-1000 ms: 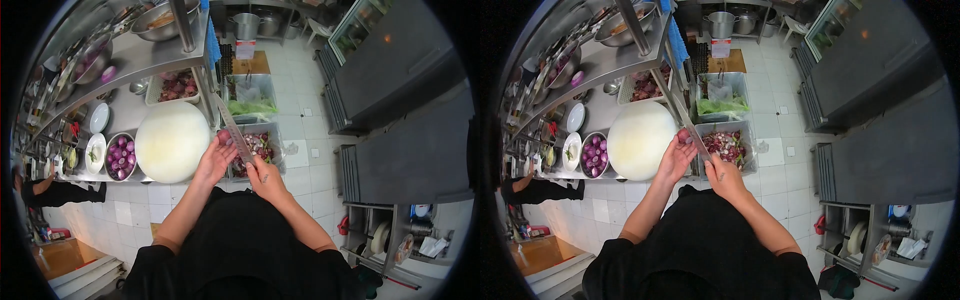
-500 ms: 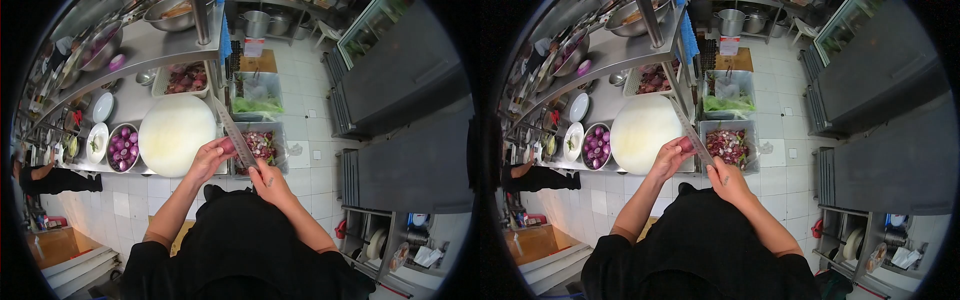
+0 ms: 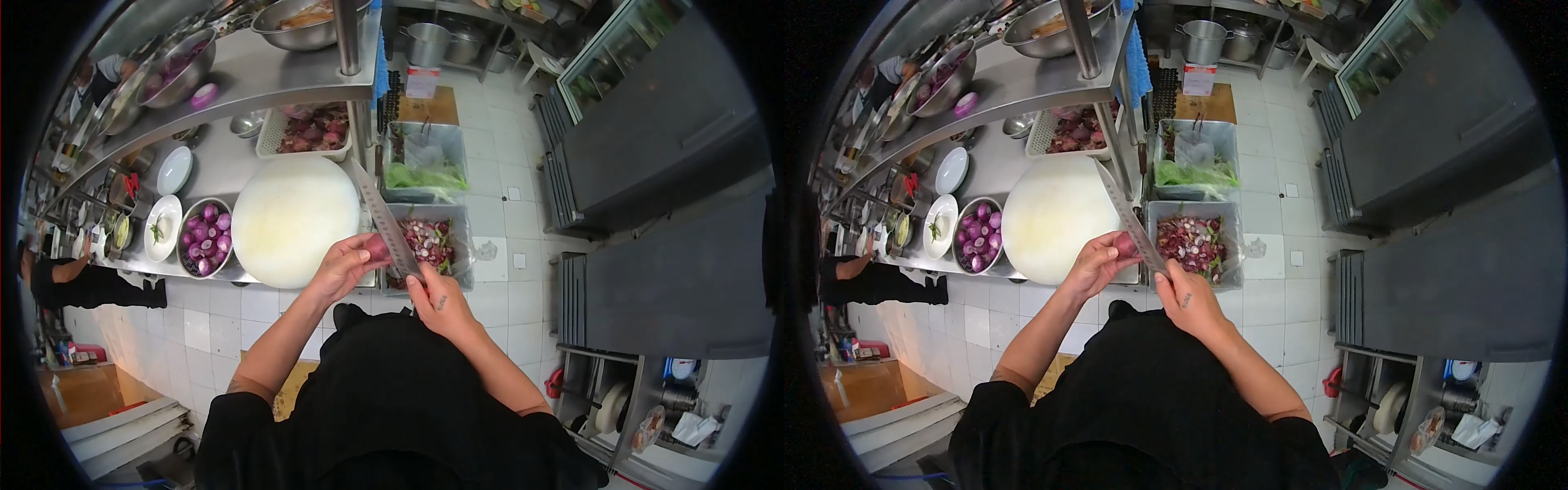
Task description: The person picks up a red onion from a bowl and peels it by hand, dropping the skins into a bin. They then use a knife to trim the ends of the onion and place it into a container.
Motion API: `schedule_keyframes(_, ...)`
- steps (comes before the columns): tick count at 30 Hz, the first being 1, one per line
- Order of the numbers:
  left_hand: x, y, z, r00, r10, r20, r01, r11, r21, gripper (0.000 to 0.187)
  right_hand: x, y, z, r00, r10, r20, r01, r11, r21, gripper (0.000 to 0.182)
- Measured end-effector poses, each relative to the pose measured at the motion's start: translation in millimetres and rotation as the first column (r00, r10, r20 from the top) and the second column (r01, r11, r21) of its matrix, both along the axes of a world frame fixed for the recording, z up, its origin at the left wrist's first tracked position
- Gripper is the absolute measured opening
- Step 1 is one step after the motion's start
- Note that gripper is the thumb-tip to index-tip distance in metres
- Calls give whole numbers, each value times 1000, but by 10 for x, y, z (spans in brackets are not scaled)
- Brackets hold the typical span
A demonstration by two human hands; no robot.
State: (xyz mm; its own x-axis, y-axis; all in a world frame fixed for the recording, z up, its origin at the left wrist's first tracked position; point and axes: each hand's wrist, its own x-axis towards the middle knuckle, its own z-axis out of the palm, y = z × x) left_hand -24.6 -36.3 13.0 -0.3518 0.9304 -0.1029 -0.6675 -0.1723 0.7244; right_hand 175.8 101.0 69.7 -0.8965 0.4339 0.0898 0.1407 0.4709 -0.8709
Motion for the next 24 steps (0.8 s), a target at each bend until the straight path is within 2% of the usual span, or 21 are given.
schedule_keyframes(5, 56, 16, -23, 998, -5, 66, 6, 1000, -6, 61, -41, -10, 22, 1000, -21, 2, 21, 1000, -13, 16)
schedule_keyframes(8, 32, 24, -36, 999, -14, 40, 14, 1000, 8, 59, -21, -4, 32, 1000, -30, -7, 29, 999, -12, 16)
schedule_keyframes(14, -290, -61, -123, 982, -80, -173, 73, 996, -44, 57, 27, 56, 186, 997, 42, 64, -47, 995, 84, 17)
schedule_keyframes(20, -485, -106, 199, 897, -202, -393, 128, 970, -206, 53, 23, 57, 271, 991, 76, 106, -89, 988, 129, 17)
schedule_keyframes(24, -492, -122, 361, 861, -231, -453, 143, 965, -220, 52, 13, 46, 287, 988, 88, 125, -107, 983, 151, 19)
